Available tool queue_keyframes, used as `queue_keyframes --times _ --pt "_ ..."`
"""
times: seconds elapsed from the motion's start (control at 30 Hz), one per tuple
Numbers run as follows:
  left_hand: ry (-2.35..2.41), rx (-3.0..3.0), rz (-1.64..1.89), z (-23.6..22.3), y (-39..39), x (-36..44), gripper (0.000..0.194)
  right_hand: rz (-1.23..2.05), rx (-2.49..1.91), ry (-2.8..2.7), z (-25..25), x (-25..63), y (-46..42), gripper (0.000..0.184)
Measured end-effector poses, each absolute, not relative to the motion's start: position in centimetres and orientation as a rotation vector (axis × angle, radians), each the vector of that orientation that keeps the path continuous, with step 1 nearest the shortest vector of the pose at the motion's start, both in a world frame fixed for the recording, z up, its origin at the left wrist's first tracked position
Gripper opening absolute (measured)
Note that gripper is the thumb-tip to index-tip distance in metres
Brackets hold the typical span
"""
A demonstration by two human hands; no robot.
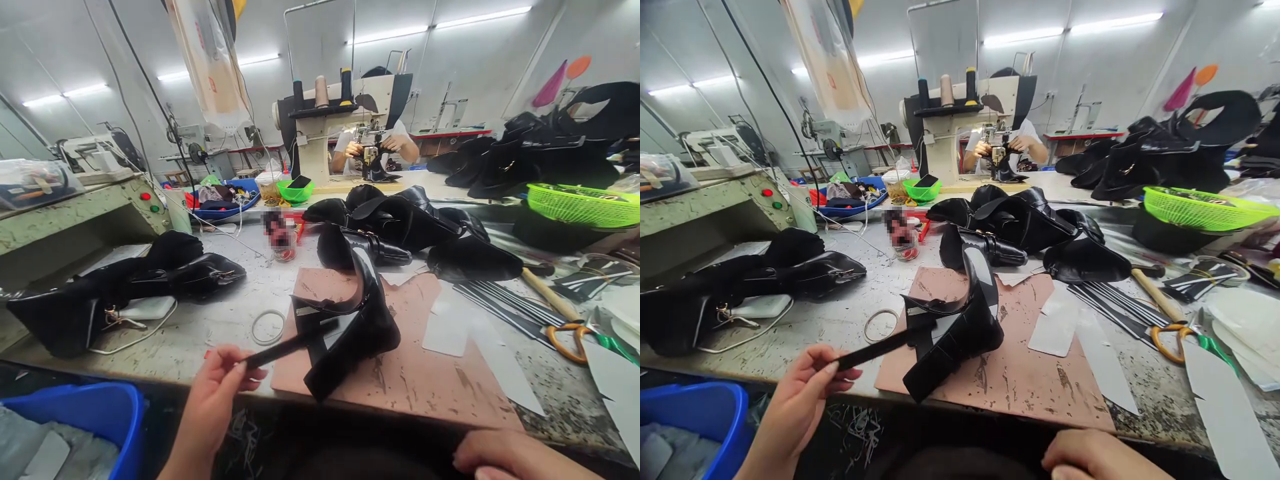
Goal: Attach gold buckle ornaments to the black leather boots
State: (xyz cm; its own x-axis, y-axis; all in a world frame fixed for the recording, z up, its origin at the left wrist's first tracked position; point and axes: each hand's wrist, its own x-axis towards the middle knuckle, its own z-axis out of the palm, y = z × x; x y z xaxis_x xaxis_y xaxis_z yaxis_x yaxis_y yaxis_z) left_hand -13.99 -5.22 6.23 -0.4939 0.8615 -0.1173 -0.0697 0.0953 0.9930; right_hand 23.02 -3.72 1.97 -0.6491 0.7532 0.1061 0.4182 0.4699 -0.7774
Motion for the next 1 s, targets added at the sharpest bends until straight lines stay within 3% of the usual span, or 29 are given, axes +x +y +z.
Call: queue_keyframes --times 0.17,0.3,0.37,0.43,0.7,1.0 --pt "1.572 0.645 1.425 3.1 -4.3 -14.6 0.033 0.617 -0.796 -2.507 4.0 17.1 -2.1 0.015" --pt "1.420 0.672 1.380 1.3 -3.4 -11.0 0.029 0.018 -0.592 -2.617 5.1 9.5 0.8 0.028" --pt "1.360 0.665 1.336 1.0 -2.9 -9.7 0.033 -0.097 -0.562 -2.723 4.9 7.1 2.0 0.015" --pt "1.315 0.625 1.322 0.9 -2.7 -9.1 0.036 -0.087 -0.586 -2.812 4.9 6.1 2.6 0.006" --pt "1.182 0.528 1.276 2.6 -3.7 -8.5 0.031 0.252 -0.794 -2.720 6.6 7.0 2.0 0.010" --pt "1.133 0.439 1.269 4.5 -4.3 -8.2 0.035 0.246 -0.816 -2.632 6.5 7.0 1.7 0.014"
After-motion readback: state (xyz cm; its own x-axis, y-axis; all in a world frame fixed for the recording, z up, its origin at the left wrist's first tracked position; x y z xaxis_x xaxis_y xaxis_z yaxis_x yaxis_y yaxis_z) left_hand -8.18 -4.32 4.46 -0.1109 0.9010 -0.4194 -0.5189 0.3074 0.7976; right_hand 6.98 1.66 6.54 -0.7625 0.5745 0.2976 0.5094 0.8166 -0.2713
